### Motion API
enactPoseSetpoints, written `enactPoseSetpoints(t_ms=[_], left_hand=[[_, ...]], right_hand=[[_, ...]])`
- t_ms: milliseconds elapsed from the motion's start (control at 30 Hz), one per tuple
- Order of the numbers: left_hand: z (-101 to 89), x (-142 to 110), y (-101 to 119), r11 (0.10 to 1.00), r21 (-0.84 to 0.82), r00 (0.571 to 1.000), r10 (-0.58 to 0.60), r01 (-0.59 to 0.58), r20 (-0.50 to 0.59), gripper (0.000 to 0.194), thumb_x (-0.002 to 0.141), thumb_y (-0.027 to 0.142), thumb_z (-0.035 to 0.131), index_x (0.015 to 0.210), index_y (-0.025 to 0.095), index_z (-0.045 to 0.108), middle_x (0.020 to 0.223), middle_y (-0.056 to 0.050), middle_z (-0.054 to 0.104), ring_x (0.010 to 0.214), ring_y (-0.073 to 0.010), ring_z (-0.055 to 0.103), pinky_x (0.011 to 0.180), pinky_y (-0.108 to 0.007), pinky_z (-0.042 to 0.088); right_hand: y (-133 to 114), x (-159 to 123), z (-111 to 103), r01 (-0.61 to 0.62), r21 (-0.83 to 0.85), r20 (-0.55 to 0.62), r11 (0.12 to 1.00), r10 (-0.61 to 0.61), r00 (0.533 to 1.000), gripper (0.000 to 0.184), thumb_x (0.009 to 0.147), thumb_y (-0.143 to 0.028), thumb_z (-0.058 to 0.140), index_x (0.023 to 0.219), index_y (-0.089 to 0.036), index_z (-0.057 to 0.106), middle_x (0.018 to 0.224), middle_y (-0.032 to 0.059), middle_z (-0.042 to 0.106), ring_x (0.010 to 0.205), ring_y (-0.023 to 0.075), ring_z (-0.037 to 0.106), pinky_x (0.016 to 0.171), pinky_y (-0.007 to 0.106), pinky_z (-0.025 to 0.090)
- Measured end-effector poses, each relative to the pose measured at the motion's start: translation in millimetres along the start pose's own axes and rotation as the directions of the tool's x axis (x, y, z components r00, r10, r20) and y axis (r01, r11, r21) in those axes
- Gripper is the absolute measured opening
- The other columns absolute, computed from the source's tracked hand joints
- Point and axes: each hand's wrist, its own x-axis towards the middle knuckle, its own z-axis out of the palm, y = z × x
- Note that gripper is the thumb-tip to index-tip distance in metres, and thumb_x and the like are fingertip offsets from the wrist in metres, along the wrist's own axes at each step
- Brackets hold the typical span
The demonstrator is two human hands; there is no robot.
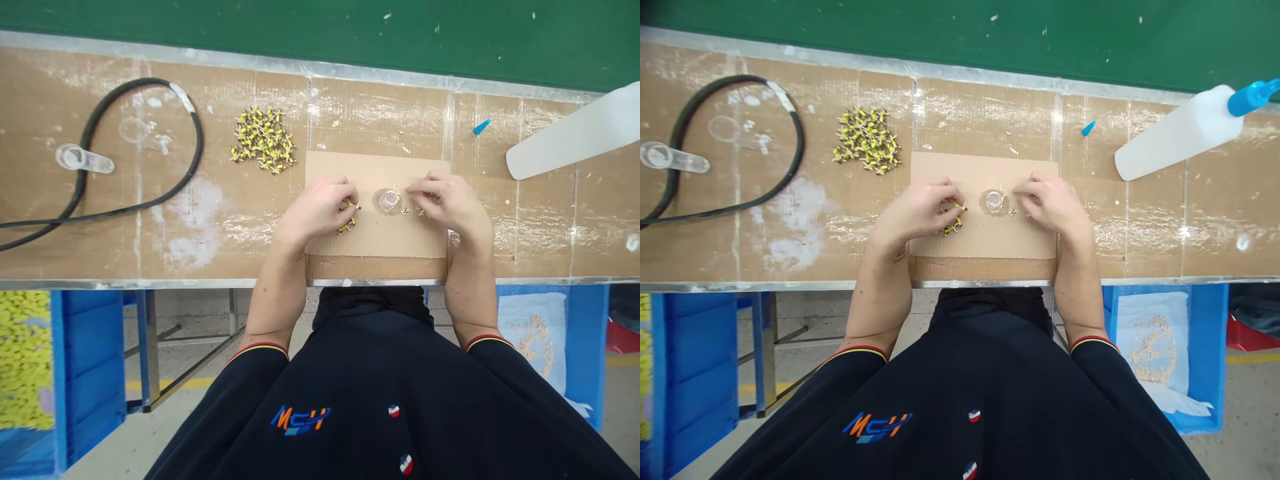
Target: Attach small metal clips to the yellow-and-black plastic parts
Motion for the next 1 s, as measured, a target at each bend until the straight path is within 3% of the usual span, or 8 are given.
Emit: enactPoseSetpoints(t_ms=[133, 367, 500, 667, 833, 1000], left_hand=[[0.3, -0.6, 0.1, 0.999, -0.029, 1.0, -0.02, 0.02, 0.001, 0.022, 0.09, 0.023, 0.054, 0.101, 0.015, 0.072, 0.103, -0.012, 0.072, 0.093, -0.025, 0.069, 0.091, -0.04, 0.055], [-1.1, -1.8, -0.4, 0.999, -0.027, 0.999, -0.043, 0.043, -0.004, 0.025, 0.094, 0.021, 0.053, 0.107, 0.017, 0.074, 0.099, -0.009, 0.071, 0.095, -0.0239, 0.069, 0.093, -0.037, 0.054], [-1.8, -0.9, 1.5, 0.999, -0.023, 0.999, -0.044, 0.044, -0.009, 0.024, 0.096, 0.021, 0.051, 0.103, 0.017, 0.073, 0.101, -0.01, 0.07, 0.097, -0.025, 0.068, 0.092, -0.037, 0.054], [-3.2, -0.1, 4.3, 0.997, -0.049, 0.994, -0.062, 0.058, -0.093, 0.022, 0.094, 0.019, 0.05, 0.097, 0.016, 0.071, 0.104, -0.011, 0.069, 0.095, -0.0239, 0.067, 0.09, -0.037, 0.054], [-5.1, -2.0, 2.5, 0.995, -0.067, 0.986, -0.079, 0.069, -0.148, 0.025, 0.094, 0.022, 0.05, 0.105, 0.016, 0.071, 0.111, -0.01, 0.069, 0.088, -0.0194, 0.066, 0.091, -0.036, 0.054], [-6.0, -2.5, -2.3, 0.995, -0.035, 0.993, -0.093, 0.09, -0.078, 0.031, 0.093, 0.028, 0.055, 0.116, 0.016, 0.072, 0.115, -0.012, 0.07, 0.096, -0.0229, 0.068, 0.096, -0.038, 0.054]], right_hand=[[3.5, 0.2, 0.2, -0.015, 0.009, 0.006, 1.0, 0.015, 1.0, 0.027, 0.093, -0.028, 0.058, 0.098, -0.024, 0.084, 0.099, 0.0089, 0.077, 0.083, 0.0248, 0.07, 0.082, 0.04, 0.054], [18.8, -1.8, -7.6, -0.068, 0.08, -0.115, 0.995, 0.077, 0.99, 0.023, 0.091, -0.03, 0.062, 0.101, -0.028, 0.083, 0.097, 0.0073, 0.076, 0.08, 0.024, 0.067, 0.077, 0.042, 0.055], [15.3, 3.3, 2.9, -0.07, 0.039, -0.114, 0.997, 0.074, 0.991, 0.022, 0.093, -0.032, 0.063, 0.097, -0.027, 0.084, 0.1, 0.0087, 0.076, 0.087, 0.0262, 0.069, 0.081, 0.043, 0.055], [9.8, 7.0, 8.4, -0.072, -0.033, -0.081, 0.997, 0.069, 0.994, 0.024, 0.094, -0.028, 0.061, 0.099, -0.025, 0.084, 0.103, 0.0103, 0.077, 0.101, 0.0308, 0.071, 0.083, 0.045, 0.055], [10.0, 6.3, 7.1, -0.041, -0.032, -0.078, 0.999, 0.039, 0.996, 0.024, 0.096, -0.031, 0.061, 0.105, -0.027, 0.083, 0.106, 0.0097, 0.076, 0.103, 0.0303, 0.07, 0.084, 0.045, 0.055], [8.2, 8.3, 9.9, -0.07, -0.053, -0.034, 0.996, 0.068, 0.997, 0.023, 0.097, -0.028, 0.059, 0.095, -0.025, 0.081, 0.104, 0.0103, 0.075, 0.105, 0.0312, 0.068, 0.084, 0.044, 0.053]])
